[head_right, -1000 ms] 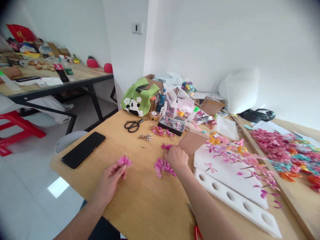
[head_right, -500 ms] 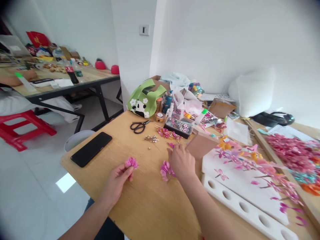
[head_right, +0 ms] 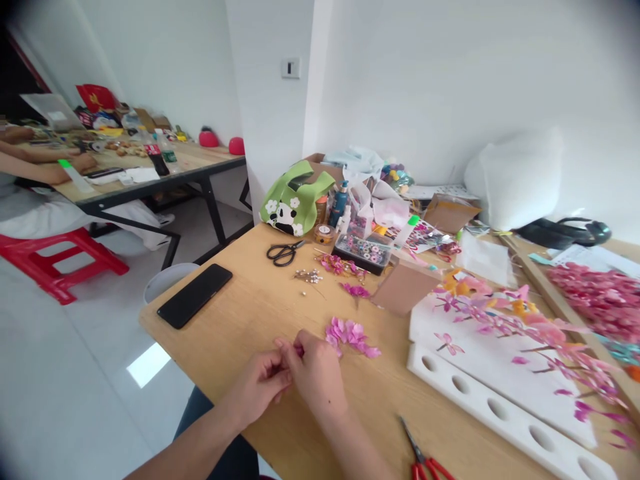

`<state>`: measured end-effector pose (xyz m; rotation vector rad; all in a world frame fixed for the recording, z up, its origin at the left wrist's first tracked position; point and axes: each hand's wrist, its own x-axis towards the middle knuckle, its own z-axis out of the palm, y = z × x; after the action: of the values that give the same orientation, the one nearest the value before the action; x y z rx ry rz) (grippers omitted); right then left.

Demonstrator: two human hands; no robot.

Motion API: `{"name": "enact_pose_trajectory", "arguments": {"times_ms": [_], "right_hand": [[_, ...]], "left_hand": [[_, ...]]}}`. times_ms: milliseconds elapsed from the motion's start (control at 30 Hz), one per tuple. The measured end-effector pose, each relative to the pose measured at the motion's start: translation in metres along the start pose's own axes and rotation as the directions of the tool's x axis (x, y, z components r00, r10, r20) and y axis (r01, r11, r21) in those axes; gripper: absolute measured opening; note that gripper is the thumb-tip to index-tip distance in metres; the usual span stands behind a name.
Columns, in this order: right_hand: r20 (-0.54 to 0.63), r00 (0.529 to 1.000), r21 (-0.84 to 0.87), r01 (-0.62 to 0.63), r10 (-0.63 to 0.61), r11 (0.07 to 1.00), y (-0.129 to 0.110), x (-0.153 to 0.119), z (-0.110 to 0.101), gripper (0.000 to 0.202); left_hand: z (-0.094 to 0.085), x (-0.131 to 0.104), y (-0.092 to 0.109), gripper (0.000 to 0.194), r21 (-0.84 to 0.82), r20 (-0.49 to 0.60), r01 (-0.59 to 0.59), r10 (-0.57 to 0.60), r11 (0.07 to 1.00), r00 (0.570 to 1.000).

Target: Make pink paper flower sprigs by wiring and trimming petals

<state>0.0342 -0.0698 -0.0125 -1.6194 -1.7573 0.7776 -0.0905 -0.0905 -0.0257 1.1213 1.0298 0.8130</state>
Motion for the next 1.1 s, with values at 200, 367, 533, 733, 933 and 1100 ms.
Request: {"name": "enact_pose_trajectory", "arguments": {"times_ms": [200, 367, 533, 733, 933, 1100], "right_hand": [[0.068, 0.997, 0.174, -0.045, 0.034, 0.984, 0.007, 0.002, 0.001, 0.053], [0.104, 0.994, 0.313, -0.064, 0.033, 0.948, 0.019, -0.003, -0.011, 0.055], [0.069, 0.998, 0.385, -0.016, -0.011, 0.923, 0.025, -0.006, -0.011, 0.047], [0.001, 0.989, 0.351, 0.141, -0.151, 0.926, 0.02, 0.0, -0.009, 0.02], [-0.049, 0.97, 0.21, 0.244, -0.239, 0.947, 0.034, -0.003, -0.007, 0.014], [-0.005, 0.951, 0.12, 0.309, -0.31, 0.944, 0.042, -0.007, -0.002, 0.016]], "left_hand": [[-0.006, -0.007, 0.002, 0.032, 0.023, 0.013, 0.047, -0.047, 0.999, 0.999], [-0.022, 0.002, 0.009, 0.033, 0.096, 0.045, 0.033, -0.037, 0.995, 0.998], [-0.04, 0.017, 0.023, 0.026, 0.283, 0.088, -0.045, 0.021, 0.958, 0.996], [-0.042, 0.028, 0.023, 0.022, 0.417, 0.156, -0.12, 0.059, 0.901, 0.986], [-0.052, 0.038, 0.022, 0.026, 0.563, 0.235, -0.208, 0.086, 0.8, 0.968], [-0.059, 0.051, 0.032, 0.023, 0.606, 0.329, -0.166, -0.055, 0.778, 0.943]]}}
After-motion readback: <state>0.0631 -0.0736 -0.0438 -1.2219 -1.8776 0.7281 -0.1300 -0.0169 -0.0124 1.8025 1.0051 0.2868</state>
